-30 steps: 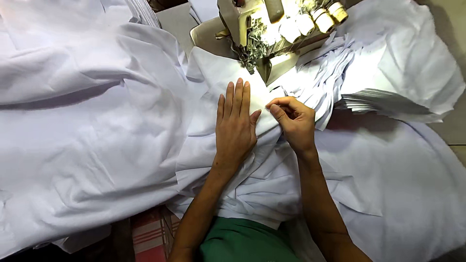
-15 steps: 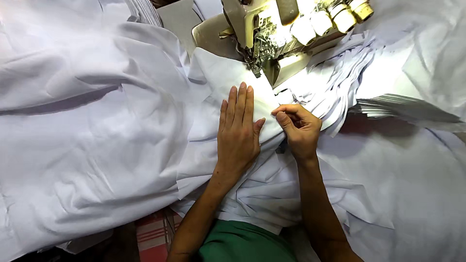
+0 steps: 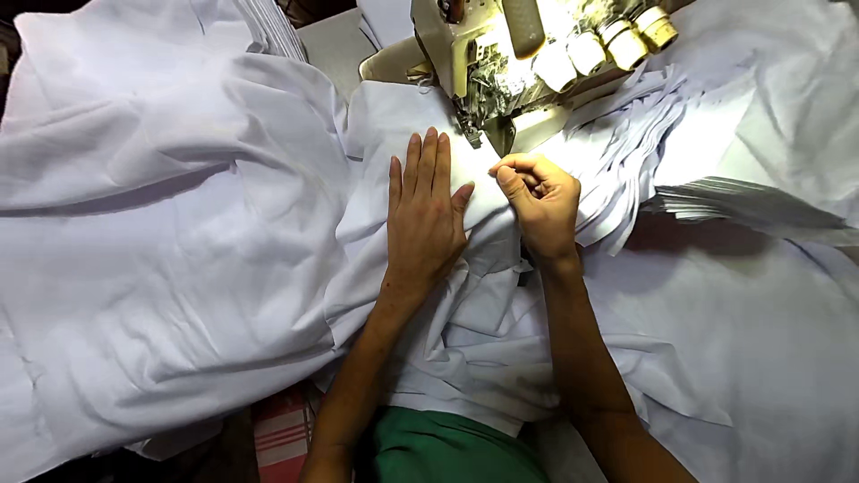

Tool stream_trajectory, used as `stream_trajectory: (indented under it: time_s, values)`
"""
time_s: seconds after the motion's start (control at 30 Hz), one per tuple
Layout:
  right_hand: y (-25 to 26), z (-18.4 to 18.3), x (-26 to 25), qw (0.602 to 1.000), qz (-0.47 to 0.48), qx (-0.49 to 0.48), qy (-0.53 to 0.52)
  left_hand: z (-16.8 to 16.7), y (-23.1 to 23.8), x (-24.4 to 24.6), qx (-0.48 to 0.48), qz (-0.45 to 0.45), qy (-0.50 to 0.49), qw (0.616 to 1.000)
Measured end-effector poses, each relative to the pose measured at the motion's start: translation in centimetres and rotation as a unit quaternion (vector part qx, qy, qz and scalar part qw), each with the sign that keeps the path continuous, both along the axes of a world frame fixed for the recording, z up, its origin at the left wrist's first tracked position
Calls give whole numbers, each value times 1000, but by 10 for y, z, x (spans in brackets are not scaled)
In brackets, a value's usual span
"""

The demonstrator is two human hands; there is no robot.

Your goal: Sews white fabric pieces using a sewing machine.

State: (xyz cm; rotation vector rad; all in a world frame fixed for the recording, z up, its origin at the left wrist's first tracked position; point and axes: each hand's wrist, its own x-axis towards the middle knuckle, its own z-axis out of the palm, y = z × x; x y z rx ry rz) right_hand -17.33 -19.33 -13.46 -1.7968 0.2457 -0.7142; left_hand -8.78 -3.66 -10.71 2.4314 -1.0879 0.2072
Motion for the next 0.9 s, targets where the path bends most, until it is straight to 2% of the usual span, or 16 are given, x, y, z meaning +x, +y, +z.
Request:
stream_trajectory:
  time_s: [0.33, 0.43, 0.53, 0.6, 0.67, 0.7, 0.73, 0.8, 0.83, 0.87, 0.9]
  values:
    - [-1, 11, 16, 1000, -5, 4, 14, 23, 10, 11, 57, 34, 28, 997]
    - [-1, 5, 2, 1000, 2, 5, 29, 39, 47, 11, 81, 73, 27, 994]
    - [-3, 3, -36, 989, -48, -84, 113, 54, 116, 11, 89, 97, 1, 991]
    - [2, 1, -79, 970, -53, -141, 193, 57, 163, 12, 86, 117, -12, 989]
    - [12, 1, -129, 934, 41, -167, 313, 49, 198, 17, 72, 150, -42, 985]
    - [21, 1, -152, 899, 125, -154, 390, 44, 210, 20, 64, 159, -60, 983]
    - [32, -2, -169, 846, 207, -128, 474, 40, 217, 24, 59, 156, -74, 983]
    - [61, -12, -189, 740, 287, -100, 600, 42, 228, 32, 69, 133, -83, 985]
    - [74, -19, -196, 730, 279, -117, 613, 45, 236, 39, 71, 118, -82, 987]
    - [83, -27, -201, 759, 248, -147, 584, 51, 248, 51, 69, 109, -82, 988]
    - [90, -34, -204, 805, 207, -181, 525, 59, 261, 66, 64, 118, -80, 988]
